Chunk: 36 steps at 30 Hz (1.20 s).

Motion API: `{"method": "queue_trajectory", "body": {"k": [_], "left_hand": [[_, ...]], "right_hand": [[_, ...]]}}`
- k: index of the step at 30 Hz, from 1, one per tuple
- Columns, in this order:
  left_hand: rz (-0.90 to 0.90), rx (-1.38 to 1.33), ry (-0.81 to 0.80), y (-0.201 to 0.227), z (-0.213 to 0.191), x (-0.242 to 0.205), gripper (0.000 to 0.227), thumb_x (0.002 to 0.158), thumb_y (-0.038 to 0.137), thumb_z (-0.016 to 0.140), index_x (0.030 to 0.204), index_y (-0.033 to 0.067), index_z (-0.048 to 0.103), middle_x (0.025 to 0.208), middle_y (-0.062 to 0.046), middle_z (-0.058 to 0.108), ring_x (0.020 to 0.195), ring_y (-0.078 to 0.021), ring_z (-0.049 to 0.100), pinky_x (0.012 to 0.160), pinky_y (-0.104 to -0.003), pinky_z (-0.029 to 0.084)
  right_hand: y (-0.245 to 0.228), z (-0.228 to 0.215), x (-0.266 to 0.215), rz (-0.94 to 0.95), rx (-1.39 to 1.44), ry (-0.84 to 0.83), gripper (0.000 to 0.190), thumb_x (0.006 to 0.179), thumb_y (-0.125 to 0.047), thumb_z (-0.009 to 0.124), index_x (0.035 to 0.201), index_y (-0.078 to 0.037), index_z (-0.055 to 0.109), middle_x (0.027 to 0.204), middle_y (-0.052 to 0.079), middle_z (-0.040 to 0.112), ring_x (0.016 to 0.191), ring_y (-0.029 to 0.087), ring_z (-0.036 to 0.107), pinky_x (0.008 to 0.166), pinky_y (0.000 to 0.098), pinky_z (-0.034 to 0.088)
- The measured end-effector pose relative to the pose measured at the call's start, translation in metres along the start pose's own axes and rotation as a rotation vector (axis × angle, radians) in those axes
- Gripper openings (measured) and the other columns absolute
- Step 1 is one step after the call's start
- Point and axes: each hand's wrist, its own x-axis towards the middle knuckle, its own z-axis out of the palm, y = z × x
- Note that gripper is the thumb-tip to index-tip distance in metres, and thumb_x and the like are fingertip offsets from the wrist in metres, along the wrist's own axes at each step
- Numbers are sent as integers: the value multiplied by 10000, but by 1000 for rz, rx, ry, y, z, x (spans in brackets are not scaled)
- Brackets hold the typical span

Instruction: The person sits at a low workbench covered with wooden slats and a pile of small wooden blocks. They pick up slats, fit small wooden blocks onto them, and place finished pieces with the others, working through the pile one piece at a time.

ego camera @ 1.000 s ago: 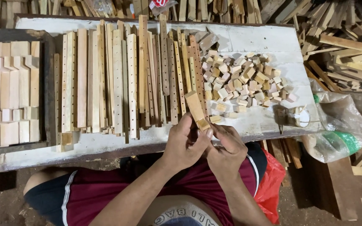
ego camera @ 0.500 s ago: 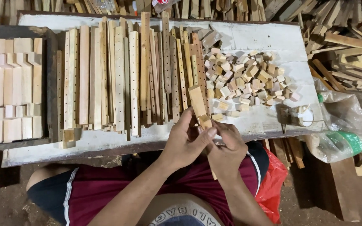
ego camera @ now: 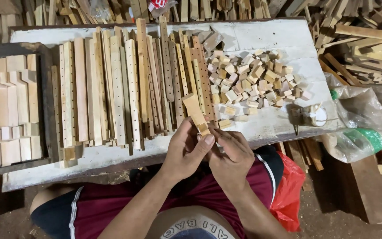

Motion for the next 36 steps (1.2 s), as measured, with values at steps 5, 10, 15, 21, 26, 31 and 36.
{"method": "queue_trajectory", "body": {"k": [5, 10, 15, 21, 26, 31, 36], "left_hand": [[-13, 3, 1, -2, -1, -1, 409, 977, 158, 659, 1327, -36, 570, 898, -184, 689, 723, -131, 580, 587, -277, 500], [-12, 17, 4, -2, -2, 0, 415, 977, 169, 661, 1327, -36, 572, 893, -186, 690, 706, -126, 572, 571, -266, 477], [-26, 36, 31, -10, -5, 0, 412, 967, 134, 674, 1330, -38, 585, 917, -209, 716, 727, -159, 614, 591, -278, 504], [-59, 74, 46, -18, -6, 4, 453, 952, 142, 697, 1321, -93, 577, 955, -228, 709, 794, -195, 599, 639, -342, 527], [-72, 48, 63, -15, -4, 4, 454, 948, 152, 710, 1306, -95, 586, 920, -243, 703, 762, -191, 603, 595, -331, 523], [-64, 42, 64, -19, -5, 2, 455, 938, 142, 719, 1314, -77, 588, 892, -243, 705, 705, -185, 626, 537, -312, 530], [-136, -19, 50, -47, -21, -3, 446, 952, 206, 721, 1290, -55, 591, 854, -229, 705, 609, -214, 668, 502, -313, 563]], "right_hand": [[7, -2, -2, -40, -8, -3, 30, 827, -13, 820, 809, -35, 813, 808, 89, 794, 660, 277, 740, 605, 312, 584], [1, -1, 6, -55, -11, -15, 44, 826, -15, 819, 799, -48, 810, 809, 75, 796, 660, 261, 740, 604, 302, 585], [1, 0, 7, -39, -41, -53, 74, 849, -42, 802, 775, -49, 798, 747, 61, 774, 590, 265, 698, 556, 307, 567], [8, 0, 1, 34, -37, -49, 120, 808, -5, 845, 724, -61, 780, 658, 64, 737, 542, 277, 681, 515, 323, 553], [8, -1, 0, 85, 13, -58, 99, 828, -28, 837, 743, -61, 799, 646, 47, 733, 534, 230, 668, 497, 292, 531], [6, 1, -2, 81, 22, -58, 97, 832, -40, 840, 745, -56, 800, 652, 59, 736, 542, 239, 676, 501, 300, 543], [8, 3, -5, 83, -20, -53, 47, 819, -67, 865, 803, -76, 821, 682, 37, 755, 562, 240, 690, 512, 298, 564]]}}
